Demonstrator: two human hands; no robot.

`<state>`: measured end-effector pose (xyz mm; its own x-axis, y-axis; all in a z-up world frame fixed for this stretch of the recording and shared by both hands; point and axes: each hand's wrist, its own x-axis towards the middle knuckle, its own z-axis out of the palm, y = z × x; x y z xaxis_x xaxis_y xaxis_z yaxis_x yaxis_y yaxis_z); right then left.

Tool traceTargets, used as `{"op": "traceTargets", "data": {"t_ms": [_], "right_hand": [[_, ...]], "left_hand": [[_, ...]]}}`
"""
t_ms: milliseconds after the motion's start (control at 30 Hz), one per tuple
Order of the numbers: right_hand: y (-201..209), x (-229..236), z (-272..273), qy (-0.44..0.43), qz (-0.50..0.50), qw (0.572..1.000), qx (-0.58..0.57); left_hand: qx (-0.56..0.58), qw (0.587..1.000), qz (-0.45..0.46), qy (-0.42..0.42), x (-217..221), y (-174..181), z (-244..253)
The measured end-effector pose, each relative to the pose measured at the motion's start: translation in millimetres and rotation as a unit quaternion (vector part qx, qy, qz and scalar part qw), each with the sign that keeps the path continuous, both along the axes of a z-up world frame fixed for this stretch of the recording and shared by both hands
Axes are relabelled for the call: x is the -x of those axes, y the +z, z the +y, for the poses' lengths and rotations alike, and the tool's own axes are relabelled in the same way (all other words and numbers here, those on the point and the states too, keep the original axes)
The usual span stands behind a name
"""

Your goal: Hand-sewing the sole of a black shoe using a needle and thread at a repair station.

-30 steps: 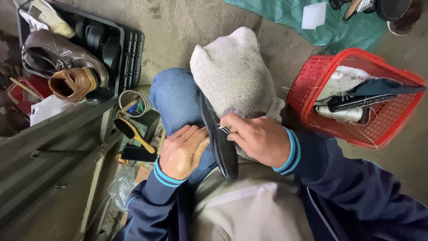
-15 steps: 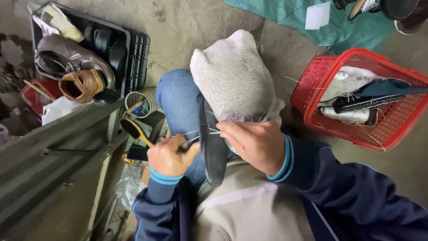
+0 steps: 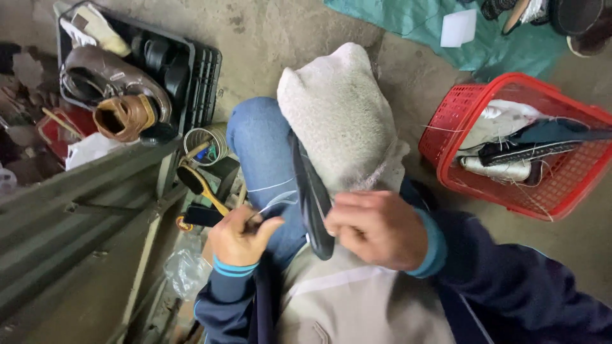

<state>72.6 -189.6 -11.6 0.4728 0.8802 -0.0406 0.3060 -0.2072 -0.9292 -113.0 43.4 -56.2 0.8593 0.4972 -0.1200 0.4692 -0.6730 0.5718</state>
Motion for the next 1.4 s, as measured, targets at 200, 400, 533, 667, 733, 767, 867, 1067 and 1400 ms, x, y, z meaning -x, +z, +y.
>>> {"op": "traceTargets", "data": {"t_ms": [200,400,533,667,733,767,867,1067,1400], "right_hand": [[29,-23,-30,0.005,0.163,0.982,-0.091],[26,0,-30,-0.052,0.028,0.998,0.029],[-19,18,-21,-0.115,-0.273,0.951,0.091],[-36,-9,-36,-0.159,-0.246,0.95,0.112],[-43,-21,-42,-0.17,-0.225,0.95,0.131],[-49,-26,-45,-0.173,-0.193,0.957,0.126],[-40,-38,-37,-0.179,-0.143,0.969,0.097],[-36,-42,-30,-0.194,-0.102,0.974,0.061],[-37,-41,-28,-0.188,-0.077,0.978,0.051]], "left_hand": [[0.043,0.995,-0.067,-0.062,-39,16,-33],[0.032,0.998,-0.036,-0.052,-67,18,-53],[0.03,0.997,-0.037,-0.053,-77,19,-55],[0.11,0.993,-0.016,-0.031,-73,18,-39],[0.102,0.994,0.02,-0.022,-71,14,-30],[0.12,0.991,0.04,-0.032,-71,15,-29],[0.223,0.974,0.016,-0.044,-75,10,-38],[0.32,0.94,-0.118,-0.01,-90,13,-49],[0.109,0.984,-0.121,-0.069,-121,6,-71]]}}
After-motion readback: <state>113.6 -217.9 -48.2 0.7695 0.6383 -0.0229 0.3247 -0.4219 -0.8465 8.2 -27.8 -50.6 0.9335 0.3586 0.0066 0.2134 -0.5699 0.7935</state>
